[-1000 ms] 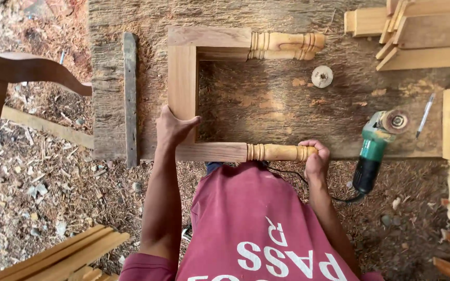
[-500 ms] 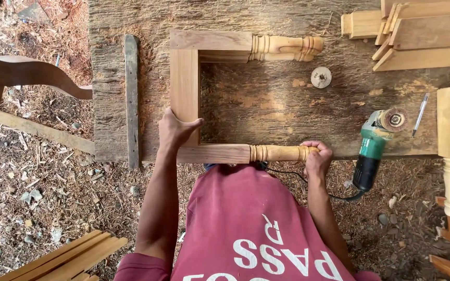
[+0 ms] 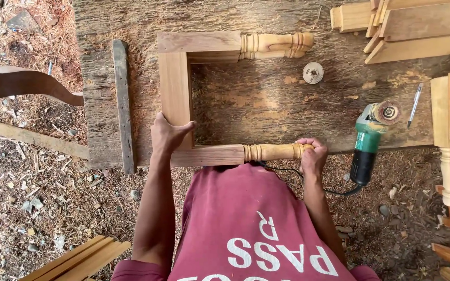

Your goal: The person uses a green angle grinder to smooth the edges of a wooden frame and a turned wooden leg. They then assemble the frame by fitting the legs into the corners and checking the alignment of the joints.

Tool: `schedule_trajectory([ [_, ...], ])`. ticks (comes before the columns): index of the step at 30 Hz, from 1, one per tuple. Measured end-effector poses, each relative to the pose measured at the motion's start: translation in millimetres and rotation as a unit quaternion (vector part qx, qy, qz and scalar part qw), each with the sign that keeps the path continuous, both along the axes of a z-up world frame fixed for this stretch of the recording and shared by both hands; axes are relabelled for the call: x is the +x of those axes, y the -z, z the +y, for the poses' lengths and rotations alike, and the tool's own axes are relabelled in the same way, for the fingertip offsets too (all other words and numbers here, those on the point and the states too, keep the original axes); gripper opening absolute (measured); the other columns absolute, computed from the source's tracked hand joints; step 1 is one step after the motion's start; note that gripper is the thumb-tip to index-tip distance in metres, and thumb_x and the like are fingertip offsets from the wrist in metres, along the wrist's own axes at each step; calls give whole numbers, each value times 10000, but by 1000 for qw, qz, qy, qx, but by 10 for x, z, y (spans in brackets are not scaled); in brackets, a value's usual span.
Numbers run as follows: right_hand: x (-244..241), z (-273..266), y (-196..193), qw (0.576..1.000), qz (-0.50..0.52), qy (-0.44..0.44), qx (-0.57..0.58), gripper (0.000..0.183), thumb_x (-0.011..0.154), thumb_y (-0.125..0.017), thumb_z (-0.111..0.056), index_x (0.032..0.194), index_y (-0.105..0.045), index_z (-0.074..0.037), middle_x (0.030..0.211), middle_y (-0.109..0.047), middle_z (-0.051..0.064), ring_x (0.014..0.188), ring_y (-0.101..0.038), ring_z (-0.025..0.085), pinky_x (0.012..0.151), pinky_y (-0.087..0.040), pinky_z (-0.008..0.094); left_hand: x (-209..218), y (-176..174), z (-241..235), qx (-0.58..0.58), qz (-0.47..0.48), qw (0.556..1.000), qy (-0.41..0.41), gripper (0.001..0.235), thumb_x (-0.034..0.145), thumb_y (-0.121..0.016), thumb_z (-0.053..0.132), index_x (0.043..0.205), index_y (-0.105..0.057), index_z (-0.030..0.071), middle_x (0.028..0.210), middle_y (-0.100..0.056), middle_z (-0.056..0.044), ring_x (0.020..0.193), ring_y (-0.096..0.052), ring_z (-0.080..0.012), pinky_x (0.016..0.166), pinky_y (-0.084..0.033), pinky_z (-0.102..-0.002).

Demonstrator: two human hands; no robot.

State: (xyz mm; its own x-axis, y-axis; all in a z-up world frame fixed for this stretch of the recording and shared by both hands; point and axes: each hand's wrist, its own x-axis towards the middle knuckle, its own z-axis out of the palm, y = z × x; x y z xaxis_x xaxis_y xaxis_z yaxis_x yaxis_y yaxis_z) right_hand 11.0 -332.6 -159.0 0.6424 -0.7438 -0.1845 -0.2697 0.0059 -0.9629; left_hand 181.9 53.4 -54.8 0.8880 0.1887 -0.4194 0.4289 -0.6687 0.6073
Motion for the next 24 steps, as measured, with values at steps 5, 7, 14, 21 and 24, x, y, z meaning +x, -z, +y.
schedule_trajectory([
  [5,101,308,-638,1000,12,8,-11,397,674,-376,138,796,-730,5,813,-693,189,709,-699,220,657,-615,315,24,-46,0,-2,-2,1000,5,818,627,-955,482,1147,-613,-49,1044,-717,-288,1068,-701,-455,893,-562,-541],
  [7,75,353,-746,999,31,1,-24,402,689,-375,132,787,-737,-12,800,-701,175,695,-696,206,641,-609,310,-28,-116,-5,-1,2,1000,5,820,630,-953,475,1150,-610,-57,1046,-716,-294,1066,-699,-462,893,-560,-549],
  [14,-18,2,-50,999,-40,-20,-1,282,736,-470,93,841,-716,4,848,-699,201,811,-714,238,736,-611,323,-425,-244,201,-94,46,993,50,592,979,-649,479,1307,-596,-12,1200,-670,-330,1195,-617,-508,1006,-485,-647],
  [21,-46,106,-210,993,-102,-47,31,181,839,-483,-52,886,-657,-50,874,-662,162,937,-700,252,995,-582,381,-1159,-365,381,-157,38,986,38,527,1086,-411,289,1519,-471,-7,1470,-530,-294,1385,-453,-464,1145,-361,-609],
  [24,26,74,-269,989,-67,-18,130,136,843,-524,-161,789,-639,-113,788,-663,79,910,-707,205,966,-583,339,-1199,-516,328,-190,39,981,14,539,1101,-364,287,1514,-466,-44,1503,-488,-314,1407,-446,-471,1189,-317,-583],
])
